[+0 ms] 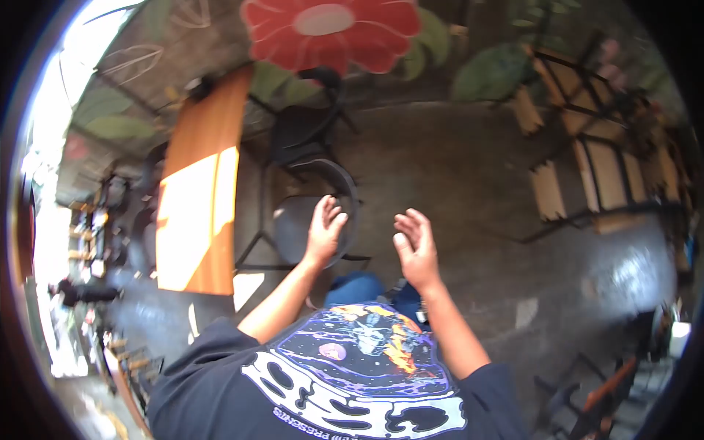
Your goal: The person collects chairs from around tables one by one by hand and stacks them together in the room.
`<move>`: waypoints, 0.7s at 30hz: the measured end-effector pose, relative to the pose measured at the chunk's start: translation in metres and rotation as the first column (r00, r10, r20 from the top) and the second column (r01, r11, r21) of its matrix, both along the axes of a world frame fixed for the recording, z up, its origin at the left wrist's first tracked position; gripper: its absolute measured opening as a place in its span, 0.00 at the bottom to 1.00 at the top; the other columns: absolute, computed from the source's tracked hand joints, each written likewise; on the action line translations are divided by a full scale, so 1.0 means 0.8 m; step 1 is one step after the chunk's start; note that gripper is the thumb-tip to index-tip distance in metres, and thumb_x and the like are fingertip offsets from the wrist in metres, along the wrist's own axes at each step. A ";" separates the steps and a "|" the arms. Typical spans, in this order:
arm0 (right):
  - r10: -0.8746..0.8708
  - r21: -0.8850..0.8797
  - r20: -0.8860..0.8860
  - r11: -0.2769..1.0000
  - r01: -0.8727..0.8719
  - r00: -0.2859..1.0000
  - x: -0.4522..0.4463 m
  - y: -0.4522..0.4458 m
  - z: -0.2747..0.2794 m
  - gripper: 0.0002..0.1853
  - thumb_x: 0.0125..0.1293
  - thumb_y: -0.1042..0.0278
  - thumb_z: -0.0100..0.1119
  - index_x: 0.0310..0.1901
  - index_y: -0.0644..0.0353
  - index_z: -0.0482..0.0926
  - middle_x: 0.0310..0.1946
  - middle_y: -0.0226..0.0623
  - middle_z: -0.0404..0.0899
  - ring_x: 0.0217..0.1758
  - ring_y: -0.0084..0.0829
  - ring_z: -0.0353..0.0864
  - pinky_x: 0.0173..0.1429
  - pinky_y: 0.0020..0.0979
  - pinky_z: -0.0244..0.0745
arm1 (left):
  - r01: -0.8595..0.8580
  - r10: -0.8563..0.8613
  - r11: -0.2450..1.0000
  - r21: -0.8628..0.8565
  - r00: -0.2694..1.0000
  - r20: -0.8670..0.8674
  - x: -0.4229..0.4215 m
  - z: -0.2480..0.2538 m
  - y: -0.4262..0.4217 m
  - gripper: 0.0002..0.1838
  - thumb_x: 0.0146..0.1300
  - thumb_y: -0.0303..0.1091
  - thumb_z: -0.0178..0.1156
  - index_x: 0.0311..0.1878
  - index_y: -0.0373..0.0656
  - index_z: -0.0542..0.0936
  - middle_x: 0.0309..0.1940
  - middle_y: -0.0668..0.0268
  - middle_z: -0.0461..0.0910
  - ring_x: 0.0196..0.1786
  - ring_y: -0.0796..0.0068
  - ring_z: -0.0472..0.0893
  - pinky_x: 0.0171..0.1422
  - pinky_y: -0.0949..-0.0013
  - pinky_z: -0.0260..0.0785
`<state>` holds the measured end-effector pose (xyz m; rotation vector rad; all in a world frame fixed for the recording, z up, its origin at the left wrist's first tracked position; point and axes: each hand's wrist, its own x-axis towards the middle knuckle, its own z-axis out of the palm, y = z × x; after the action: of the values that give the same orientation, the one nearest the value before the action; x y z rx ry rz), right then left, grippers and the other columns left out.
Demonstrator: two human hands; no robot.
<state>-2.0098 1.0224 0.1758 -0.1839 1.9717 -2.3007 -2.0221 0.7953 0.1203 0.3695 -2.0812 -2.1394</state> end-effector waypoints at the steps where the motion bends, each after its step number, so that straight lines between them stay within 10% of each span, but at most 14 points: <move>1: 0.057 -0.014 0.003 0.998 -0.057 0.998 -0.017 -0.005 -0.003 0.26 0.70 0.76 0.54 0.68 0.62 0.60 0.62 0.45 0.73 0.65 0.34 0.74 0.71 0.34 0.66 | -0.023 0.025 0.999 0.034 0.999 -0.037 0.011 0.015 -0.002 0.39 0.67 0.35 0.63 0.75 0.39 0.54 0.74 0.48 0.58 0.73 0.57 0.65 0.73 0.59 0.61; 12: 0.704 0.055 -0.020 0.709 -0.703 0.710 -0.128 -0.118 0.007 0.27 0.70 0.76 0.54 0.69 0.60 0.60 0.63 0.44 0.72 0.66 0.33 0.73 0.70 0.33 0.66 | -0.535 0.536 0.833 0.140 0.843 0.037 0.062 0.042 0.002 0.35 0.68 0.31 0.60 0.74 0.36 0.56 0.71 0.44 0.61 0.66 0.58 0.73 0.69 0.63 0.67; 21: 0.811 0.218 0.145 0.532 -0.818 0.566 -0.225 -0.167 -0.034 0.28 0.69 0.70 0.59 0.68 0.63 0.61 0.61 0.48 0.73 0.64 0.36 0.75 0.68 0.35 0.68 | -0.687 0.710 0.689 0.230 0.704 -0.022 -0.012 0.018 -0.052 0.31 0.69 0.32 0.60 0.71 0.34 0.61 0.67 0.44 0.67 0.64 0.60 0.75 0.68 0.64 0.68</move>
<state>-2.1894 0.8890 0.1490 -0.8493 1.6035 -1.3894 -2.0317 0.7536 0.1343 0.8869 -1.3173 -1.8152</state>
